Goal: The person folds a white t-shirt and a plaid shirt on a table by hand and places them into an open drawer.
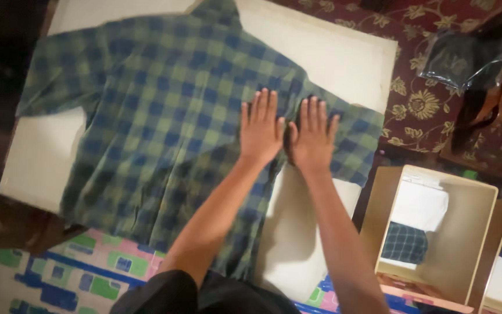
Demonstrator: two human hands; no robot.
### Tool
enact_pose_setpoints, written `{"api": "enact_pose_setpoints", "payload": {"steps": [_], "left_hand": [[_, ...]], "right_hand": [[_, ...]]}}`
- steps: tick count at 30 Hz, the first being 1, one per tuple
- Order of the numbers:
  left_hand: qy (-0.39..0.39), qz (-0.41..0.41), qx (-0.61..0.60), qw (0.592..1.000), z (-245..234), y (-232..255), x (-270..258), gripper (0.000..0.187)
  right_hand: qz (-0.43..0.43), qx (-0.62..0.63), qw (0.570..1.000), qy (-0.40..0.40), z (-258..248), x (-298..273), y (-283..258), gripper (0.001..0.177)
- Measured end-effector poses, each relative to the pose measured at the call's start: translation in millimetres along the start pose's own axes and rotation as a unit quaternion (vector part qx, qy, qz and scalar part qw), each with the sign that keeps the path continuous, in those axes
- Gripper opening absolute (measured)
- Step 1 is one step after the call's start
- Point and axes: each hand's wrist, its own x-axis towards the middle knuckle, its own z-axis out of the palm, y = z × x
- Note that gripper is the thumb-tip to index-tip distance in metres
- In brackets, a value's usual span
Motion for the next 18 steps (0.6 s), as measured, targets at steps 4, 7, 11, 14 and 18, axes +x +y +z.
{"api": "enact_pose_setpoints", "payload": {"steps": [4,7,11,14,18], "left_hand": [[-0.038,-0.044,0.075,0.996,-37.2,-70.8,-10.8,0.061],[-0.024,-0.050,0.062,0.997,-62.5,-114.3,-30.1,0.057],[0.039,-0.046,0.032,0.998,-72.9,-142.3,-81.0,0.059],[0.061,-0.056,0.003,0.997,-84.7,-173.1,-116.9,0.062],[0.055,-0.074,0.033,0.995,-117.0,-217.6,-173.8,0.063]], "right_hand": [[0.101,-0.048,0.993,-0.044,-28.1,-14.9,44.2,0.071],[0.155,-0.042,0.986,-0.046,-36.7,-27.2,63.1,0.078],[0.192,-0.045,0.979,-0.046,-33.9,-30.2,67.1,0.076],[0.201,-0.061,0.977,-0.035,-29.9,-43.5,62.3,0.073],[0.178,-0.041,0.982,-0.036,-24.9,-85.9,49.4,0.069]]}}
